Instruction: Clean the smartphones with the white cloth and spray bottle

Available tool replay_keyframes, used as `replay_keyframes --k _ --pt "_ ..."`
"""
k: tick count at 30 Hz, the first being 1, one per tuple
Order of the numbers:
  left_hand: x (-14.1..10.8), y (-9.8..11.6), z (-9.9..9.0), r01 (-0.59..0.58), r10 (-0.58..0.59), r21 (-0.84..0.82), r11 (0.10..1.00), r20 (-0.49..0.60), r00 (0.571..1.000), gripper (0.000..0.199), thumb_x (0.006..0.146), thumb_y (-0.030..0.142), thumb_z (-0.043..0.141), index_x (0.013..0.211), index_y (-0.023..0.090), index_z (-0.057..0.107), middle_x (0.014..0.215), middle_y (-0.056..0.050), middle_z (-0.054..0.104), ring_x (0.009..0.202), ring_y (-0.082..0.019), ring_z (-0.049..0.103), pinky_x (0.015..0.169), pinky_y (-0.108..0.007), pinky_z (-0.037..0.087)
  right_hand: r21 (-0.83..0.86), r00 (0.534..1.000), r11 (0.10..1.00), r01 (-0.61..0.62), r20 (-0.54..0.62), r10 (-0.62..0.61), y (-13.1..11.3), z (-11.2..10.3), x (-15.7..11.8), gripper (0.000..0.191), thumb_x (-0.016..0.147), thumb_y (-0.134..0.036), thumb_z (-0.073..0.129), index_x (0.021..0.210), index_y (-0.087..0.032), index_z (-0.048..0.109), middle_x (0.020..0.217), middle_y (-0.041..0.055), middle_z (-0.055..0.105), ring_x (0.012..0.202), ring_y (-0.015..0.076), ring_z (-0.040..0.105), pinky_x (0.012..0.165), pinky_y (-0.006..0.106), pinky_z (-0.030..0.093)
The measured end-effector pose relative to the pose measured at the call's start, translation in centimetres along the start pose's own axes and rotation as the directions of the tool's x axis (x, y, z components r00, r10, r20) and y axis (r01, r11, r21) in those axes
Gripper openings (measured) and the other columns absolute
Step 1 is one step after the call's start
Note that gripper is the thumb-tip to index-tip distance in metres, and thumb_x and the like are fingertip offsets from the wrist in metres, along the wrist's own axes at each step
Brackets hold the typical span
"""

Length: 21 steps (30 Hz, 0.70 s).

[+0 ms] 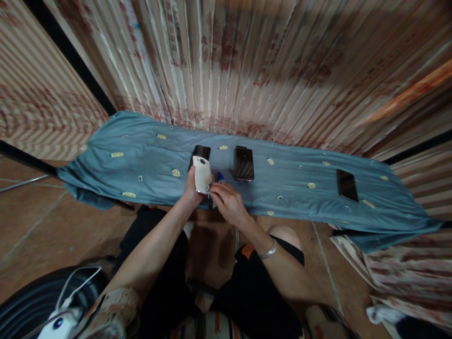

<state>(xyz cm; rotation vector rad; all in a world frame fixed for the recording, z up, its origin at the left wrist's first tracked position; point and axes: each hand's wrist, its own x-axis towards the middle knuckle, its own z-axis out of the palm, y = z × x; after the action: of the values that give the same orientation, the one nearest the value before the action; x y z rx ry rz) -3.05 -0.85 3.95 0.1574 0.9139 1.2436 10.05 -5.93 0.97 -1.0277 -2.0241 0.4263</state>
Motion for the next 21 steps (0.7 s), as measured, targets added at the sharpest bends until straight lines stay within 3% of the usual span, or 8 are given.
replay_keyframes --k 5,13,18,21 --pt "0.3 0.8 -0.4 0.002 -0.002 -0.012 1.0 0.046 0.999 0.061 0.105 0.049 0.021 0.115 0.011 0.068 0.062 -0.004 0.068 0.052 -0.018 0.063 0.056 -0.028 0.05 -0.002 0.999 0.999 -0.047 -0.018 0.047 0.5 0.0 -0.3 0.021 0.1 -0.023 0.053 0.108 -0.023 0.072 0.115 0.0087 0.076 0.11 0.0225 0.07 0.102 0.04 0.055" --pt "-0.1 0.6 -0.4 0.015 -0.016 0.012 1.0 0.085 0.996 0.059 0.103 0.05 0.026 0.092 0.013 0.071 0.064 -0.007 0.07 0.054 -0.018 0.065 0.058 -0.027 0.052 0.002 0.996 0.998 -0.067 -0.066 0.067 1.1 0.7 -0.7 0.034 0.101 -0.02 0.045 0.124 -0.022 0.07 0.131 0.0111 0.07 0.123 0.0224 0.065 0.111 0.042 0.051" --pt "-0.2 0.2 -0.5 0.025 -0.025 0.002 1.0 0.109 0.994 0.047 0.098 0.05 0.043 0.101 0.014 0.072 0.068 -0.006 0.073 0.062 -0.02 0.069 0.061 -0.028 0.054 0.009 0.992 0.994 -0.111 -0.062 0.112 1.7 0.8 -0.4 0.037 0.1 -0.02 0.044 0.127 -0.022 0.069 0.136 0.0118 0.068 0.126 0.0239 0.063 0.113 0.045 0.05" --pt "-0.1 0.2 -0.5 0.021 -0.02 -0.007 1.0 0.108 0.994 0.046 0.098 0.049 0.043 0.105 0.014 0.072 0.068 -0.005 0.073 0.063 -0.02 0.069 0.061 -0.028 0.054 0.007 0.991 0.993 -0.115 -0.071 0.115 1.7 0.9 -0.4 0.037 0.1 -0.02 0.045 0.128 -0.022 0.069 0.136 0.011 0.068 0.127 0.023 0.063 0.114 0.043 0.049"
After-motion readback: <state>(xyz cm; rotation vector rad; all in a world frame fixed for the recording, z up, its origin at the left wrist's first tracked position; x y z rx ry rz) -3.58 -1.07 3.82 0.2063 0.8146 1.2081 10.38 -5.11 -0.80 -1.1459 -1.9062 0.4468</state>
